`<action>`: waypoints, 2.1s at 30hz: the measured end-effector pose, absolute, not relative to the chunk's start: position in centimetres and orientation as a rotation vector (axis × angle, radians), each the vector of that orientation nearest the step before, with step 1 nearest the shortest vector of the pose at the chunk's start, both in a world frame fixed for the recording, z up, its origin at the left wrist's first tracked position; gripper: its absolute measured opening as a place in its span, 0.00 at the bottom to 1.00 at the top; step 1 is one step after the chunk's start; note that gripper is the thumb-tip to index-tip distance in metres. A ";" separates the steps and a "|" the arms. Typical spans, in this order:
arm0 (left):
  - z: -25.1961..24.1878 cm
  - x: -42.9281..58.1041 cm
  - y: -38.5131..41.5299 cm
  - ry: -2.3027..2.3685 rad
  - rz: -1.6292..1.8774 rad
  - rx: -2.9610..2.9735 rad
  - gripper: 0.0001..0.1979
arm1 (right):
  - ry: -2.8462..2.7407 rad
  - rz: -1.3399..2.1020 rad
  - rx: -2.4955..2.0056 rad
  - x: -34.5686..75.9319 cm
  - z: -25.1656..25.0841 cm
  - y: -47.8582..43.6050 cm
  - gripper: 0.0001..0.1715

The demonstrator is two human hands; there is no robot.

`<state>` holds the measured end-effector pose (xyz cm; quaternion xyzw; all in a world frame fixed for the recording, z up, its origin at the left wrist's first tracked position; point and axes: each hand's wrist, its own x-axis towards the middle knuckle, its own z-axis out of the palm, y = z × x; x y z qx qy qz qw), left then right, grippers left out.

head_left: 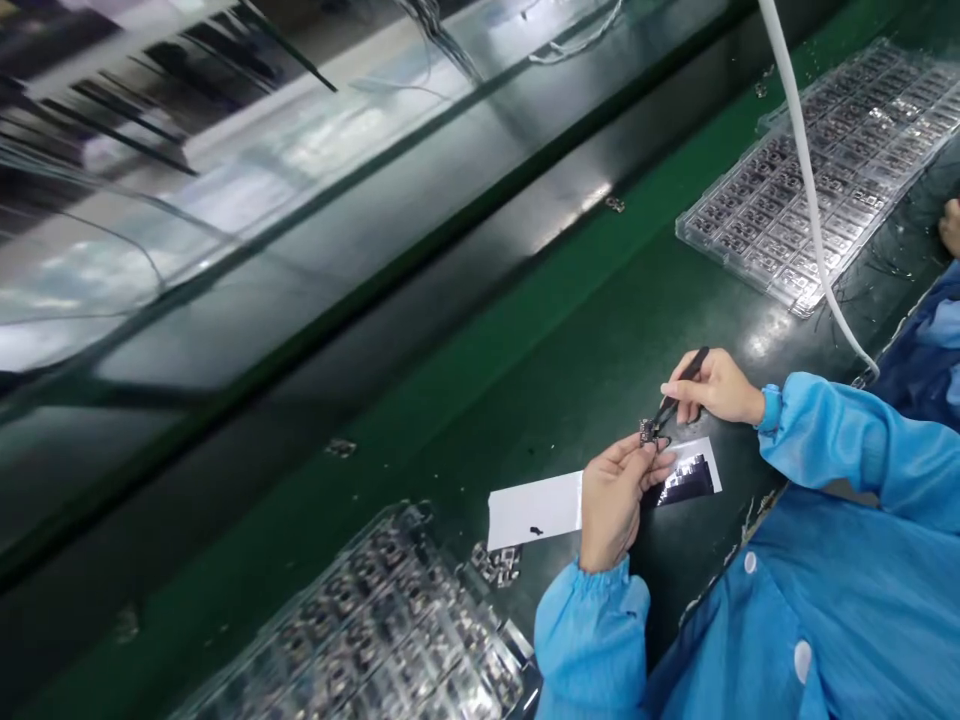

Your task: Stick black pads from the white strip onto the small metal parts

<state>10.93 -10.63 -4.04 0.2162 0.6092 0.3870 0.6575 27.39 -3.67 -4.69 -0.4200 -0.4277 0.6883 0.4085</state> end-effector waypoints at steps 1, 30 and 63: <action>-4.1 10.9 -10.6 1.376 0.880 0.485 0.16 | -1.077 1.736 -1.063 27.3 -4.8 -3.7 0.23; -3.8 10.8 -10.7 1.325 0.895 0.448 0.21 | -1.159 1.774 -1.075 26.9 -5.0 -4.5 0.22; -3.8 11.0 -10.6 1.368 0.905 0.417 0.20 | -1.163 1.791 -1.066 27.0 -4.9 -4.6 0.20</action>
